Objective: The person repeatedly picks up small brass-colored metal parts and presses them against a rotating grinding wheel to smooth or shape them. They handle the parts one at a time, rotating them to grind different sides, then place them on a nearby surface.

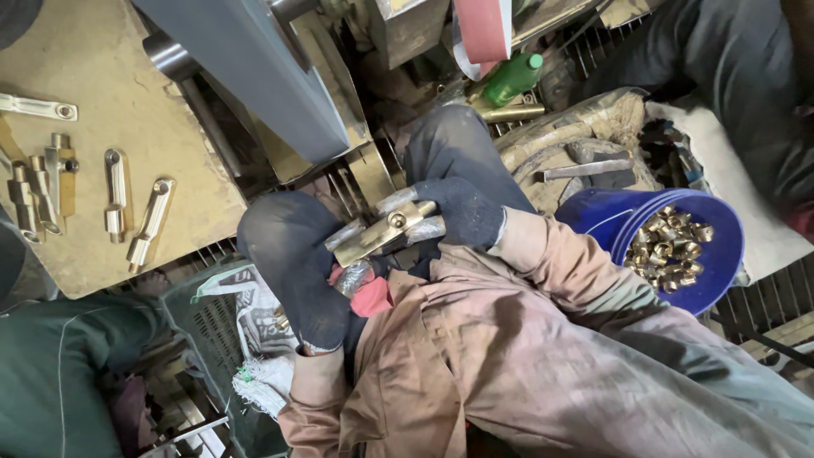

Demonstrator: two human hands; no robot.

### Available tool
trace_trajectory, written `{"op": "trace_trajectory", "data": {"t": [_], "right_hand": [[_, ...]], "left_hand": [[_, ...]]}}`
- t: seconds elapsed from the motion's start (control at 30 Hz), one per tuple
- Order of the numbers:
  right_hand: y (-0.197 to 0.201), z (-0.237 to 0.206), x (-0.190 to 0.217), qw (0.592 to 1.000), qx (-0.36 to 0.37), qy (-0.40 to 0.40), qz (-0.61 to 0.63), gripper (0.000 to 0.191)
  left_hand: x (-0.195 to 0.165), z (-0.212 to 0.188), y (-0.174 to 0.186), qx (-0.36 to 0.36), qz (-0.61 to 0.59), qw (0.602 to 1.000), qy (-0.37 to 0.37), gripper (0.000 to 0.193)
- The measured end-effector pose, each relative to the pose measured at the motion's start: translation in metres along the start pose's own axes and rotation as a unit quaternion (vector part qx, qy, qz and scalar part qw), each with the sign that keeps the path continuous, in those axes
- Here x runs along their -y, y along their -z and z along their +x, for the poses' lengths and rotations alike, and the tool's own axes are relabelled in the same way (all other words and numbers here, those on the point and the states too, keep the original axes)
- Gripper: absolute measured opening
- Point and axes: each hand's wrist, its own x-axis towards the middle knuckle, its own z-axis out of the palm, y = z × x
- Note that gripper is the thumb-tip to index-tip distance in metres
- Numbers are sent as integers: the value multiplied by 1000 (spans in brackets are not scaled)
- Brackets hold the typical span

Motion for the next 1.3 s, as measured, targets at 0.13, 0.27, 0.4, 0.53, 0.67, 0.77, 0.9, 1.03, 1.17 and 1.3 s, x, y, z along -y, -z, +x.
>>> {"op": "trace_trajectory", "data": {"t": [0.13,0.27,0.4,0.53,0.67,0.77,0.9,1.03,1.17,1.3], "right_hand": [[1,0,-2,1000,-20,0,-15,46],[11,14,-9,1000,-12,28,-5,46],[27,50,-30,1000,-21,-11,8,43],[41,85,-60,995,-47,-35,80,37],[45,97,-83,986,-94,-103,95,34],[46,105,-92,982,-109,-103,114,33],[48,112,-101,981,-108,-81,139,33],[51,117,-107,978,-116,-113,134,30],[50,127,-108,967,-146,-159,134,30],[47,126,-103,959,-165,-151,173,30]], "left_hand": [[46,-24,-3,22,61,997,38,37],[82,-28,-6,63,-115,975,179,29],[114,0,-13,93,-156,962,205,28],[153,32,-34,83,-354,890,277,28],[192,35,-52,67,-415,858,295,27],[214,33,-60,63,-418,855,300,27],[231,29,-67,64,-402,861,305,27],[237,34,-70,67,-385,867,310,27],[235,40,-73,71,-373,871,311,26],[230,42,-72,76,-352,882,304,26]]}}
